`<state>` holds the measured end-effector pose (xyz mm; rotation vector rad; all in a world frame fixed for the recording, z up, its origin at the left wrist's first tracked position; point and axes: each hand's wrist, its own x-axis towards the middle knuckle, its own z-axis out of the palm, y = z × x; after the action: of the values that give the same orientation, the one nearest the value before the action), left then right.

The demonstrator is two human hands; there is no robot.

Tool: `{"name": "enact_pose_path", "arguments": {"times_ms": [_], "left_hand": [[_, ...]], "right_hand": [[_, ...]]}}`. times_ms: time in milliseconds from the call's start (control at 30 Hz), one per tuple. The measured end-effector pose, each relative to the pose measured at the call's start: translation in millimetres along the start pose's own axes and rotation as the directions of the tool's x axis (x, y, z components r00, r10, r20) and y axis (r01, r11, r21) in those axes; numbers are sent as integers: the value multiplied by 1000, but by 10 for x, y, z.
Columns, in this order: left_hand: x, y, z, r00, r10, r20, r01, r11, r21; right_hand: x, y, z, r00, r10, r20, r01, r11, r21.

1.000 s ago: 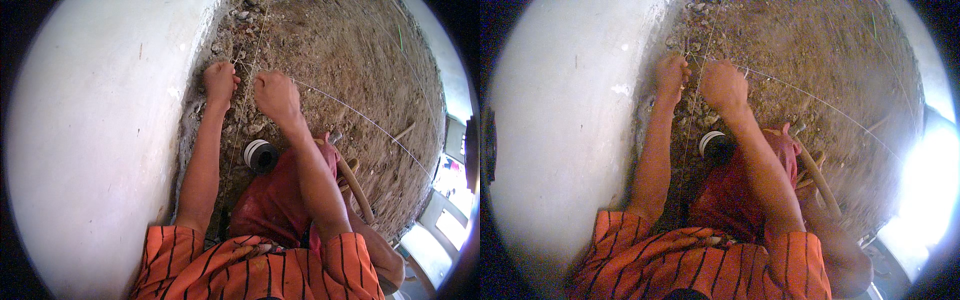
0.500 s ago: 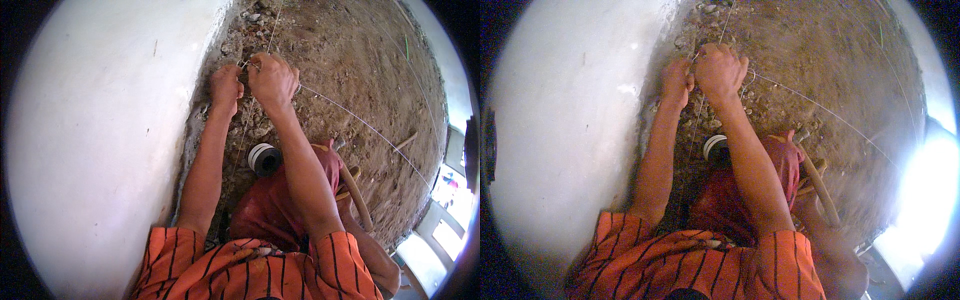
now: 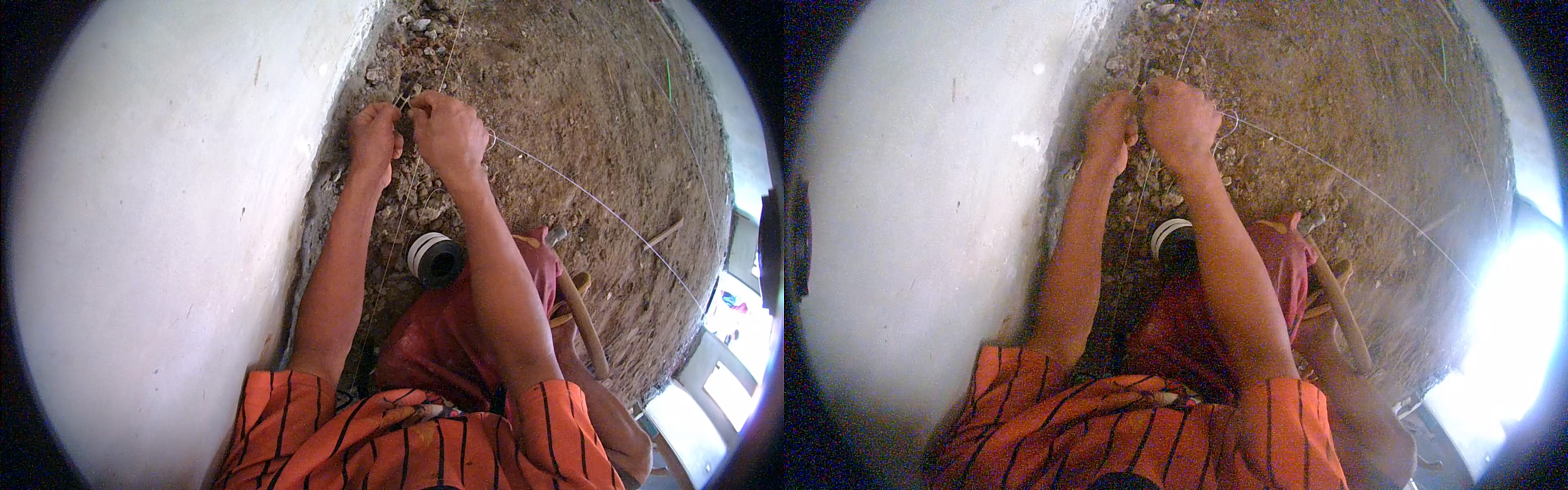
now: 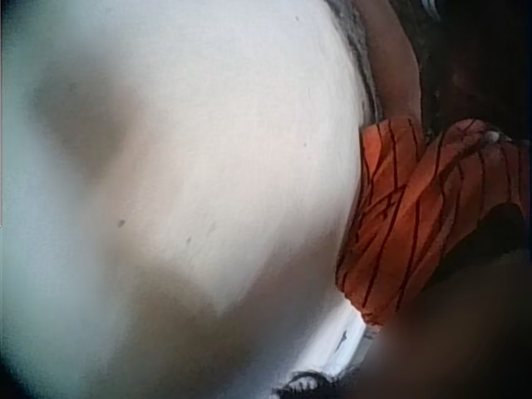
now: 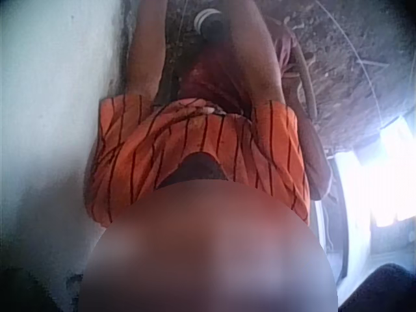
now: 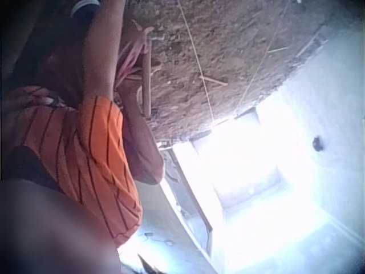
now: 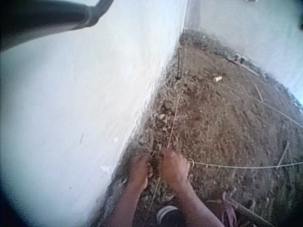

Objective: The person sits on the floor and uses a hammer to drive nails into the ground along a string line. They repeatedly position the nail, strike it with the hammer, and adjust the string to maintain alignment.

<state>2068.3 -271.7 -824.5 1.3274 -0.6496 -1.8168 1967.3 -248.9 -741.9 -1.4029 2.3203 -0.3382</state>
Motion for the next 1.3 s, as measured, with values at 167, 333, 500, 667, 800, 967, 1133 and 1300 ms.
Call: {"name": "enact_pose_path", "arguments": {"times_ms": [167,333,500,667,800,967,1133,1300], "left_hand": [[21,-40,-31,998,7,54,-5,999,-51],[-5,-24,-24,999,-11,30,11,999,-30],[-20,-7,7,999,-32,-11,32,999,-14],[-34,-29,-15,999,3,53,-3,1000,4],[-20,-54,-18,1000,4,13,-4,999,-39],[27,-73,-30,996,43,82,-38,997,-67],[21,-89,14,985,167,-50,-166,986,21],[-22,9,67,978,175,-117,-152,971,183]], "right_hand": [[44,9,196,988,24,-151,8,979,205],[138,92,361,993,22,-120,25,927,374],[245,224,569,996,44,-80,14,796,605],[236,217,603,994,99,-44,-40,712,701],[219,152,632,985,168,-35,-86,662,744],[227,123,676,969,224,-105,-85,702,707],[229,180,619,967,249,-49,-155,734,661],[155,124,433,986,132,-106,-63,867,494]]}}
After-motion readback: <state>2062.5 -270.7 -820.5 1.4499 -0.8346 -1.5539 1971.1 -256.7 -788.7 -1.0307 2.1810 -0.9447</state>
